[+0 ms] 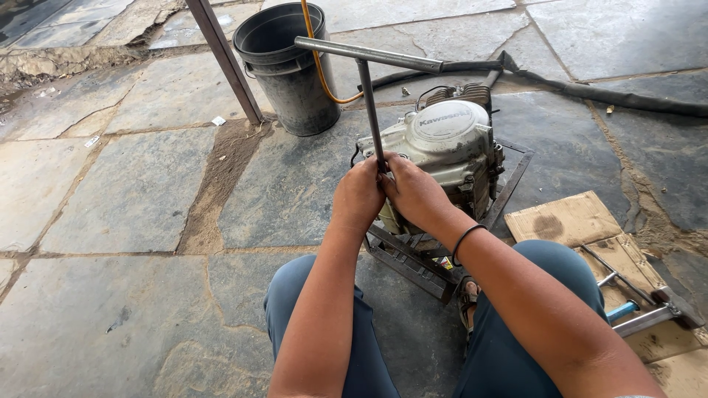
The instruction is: Using various tools to loosen and remove bolts on a motorcycle engine casing.
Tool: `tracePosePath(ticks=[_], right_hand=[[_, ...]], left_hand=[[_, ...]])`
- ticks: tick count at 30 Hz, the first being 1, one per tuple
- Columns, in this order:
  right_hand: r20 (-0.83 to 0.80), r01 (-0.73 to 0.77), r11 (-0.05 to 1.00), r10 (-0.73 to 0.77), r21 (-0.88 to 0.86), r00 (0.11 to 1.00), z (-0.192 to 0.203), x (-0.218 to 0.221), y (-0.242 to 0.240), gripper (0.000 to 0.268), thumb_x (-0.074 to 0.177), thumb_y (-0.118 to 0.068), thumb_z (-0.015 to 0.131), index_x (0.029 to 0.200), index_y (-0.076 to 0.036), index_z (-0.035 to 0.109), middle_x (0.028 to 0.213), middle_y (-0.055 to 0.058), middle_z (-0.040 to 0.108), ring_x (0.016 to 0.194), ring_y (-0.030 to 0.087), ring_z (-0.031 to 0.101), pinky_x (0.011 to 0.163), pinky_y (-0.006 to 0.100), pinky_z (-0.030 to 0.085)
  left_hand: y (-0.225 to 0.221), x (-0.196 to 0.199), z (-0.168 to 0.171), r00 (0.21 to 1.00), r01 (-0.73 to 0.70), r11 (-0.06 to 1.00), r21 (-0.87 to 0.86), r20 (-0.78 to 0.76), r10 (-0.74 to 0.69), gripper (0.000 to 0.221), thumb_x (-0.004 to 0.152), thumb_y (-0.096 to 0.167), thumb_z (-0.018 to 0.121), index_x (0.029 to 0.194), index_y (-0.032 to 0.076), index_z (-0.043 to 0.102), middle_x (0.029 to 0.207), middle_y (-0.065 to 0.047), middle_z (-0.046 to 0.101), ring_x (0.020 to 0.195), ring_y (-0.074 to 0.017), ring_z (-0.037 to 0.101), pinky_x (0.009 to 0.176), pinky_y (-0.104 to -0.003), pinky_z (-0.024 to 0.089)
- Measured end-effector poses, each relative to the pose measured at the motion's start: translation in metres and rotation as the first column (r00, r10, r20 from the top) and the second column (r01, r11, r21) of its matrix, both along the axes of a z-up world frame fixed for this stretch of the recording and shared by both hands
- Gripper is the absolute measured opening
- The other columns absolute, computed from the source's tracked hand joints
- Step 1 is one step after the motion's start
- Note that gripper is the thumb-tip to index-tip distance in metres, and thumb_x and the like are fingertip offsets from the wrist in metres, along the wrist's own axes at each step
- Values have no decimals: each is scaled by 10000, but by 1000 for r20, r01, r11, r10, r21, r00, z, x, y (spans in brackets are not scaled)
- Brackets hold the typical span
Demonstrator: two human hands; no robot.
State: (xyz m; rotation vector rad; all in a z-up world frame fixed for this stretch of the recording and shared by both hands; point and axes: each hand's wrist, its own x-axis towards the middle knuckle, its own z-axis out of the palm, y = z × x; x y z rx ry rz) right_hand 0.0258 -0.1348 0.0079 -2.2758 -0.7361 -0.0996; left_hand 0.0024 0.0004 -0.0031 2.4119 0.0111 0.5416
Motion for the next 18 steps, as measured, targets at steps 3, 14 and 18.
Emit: tracePosePath(ticks=[3, 14, 18], right_hand=[[-1, -8, 1000, 8, 13, 1000, 0, 0, 0, 389, 1013, -256, 552, 1359, -83, 507, 1261, 174, 668, 1157, 387, 655, 929, 475, 541], [2, 0, 1000, 0, -1, 1000, 1, -1, 0, 390, 1011, -248, 551, 1364, -90, 508, 1259, 176, 666, 1145, 389, 658, 921, 476, 541], [51, -10, 1000, 11, -7, 999, -4, 3, -2, 393, 1010, -254, 552, 1359, -77, 506, 1265, 189, 662, 1141, 411, 659, 914, 488, 546]], left_hand=[[0, -2, 1, 1000, -15, 1000, 10, -20, 15, 215, 933, 62, 588, 1124, 81, 685, 1043, -155, 743, 970, -356, 732, 814, -464, 571], [2, 2, -5, 1000, 0, 1000, -14, -16, -1, 266, 924, 71, 592, 1166, 128, 687, 1068, -148, 741, 990, -363, 721, 830, -474, 562], [1, 3, -6, 1000, -10, 1000, 7, -21, 10, 221, 944, 83, 581, 1143, 95, 677, 1071, -151, 735, 1002, -370, 716, 835, -480, 559]])
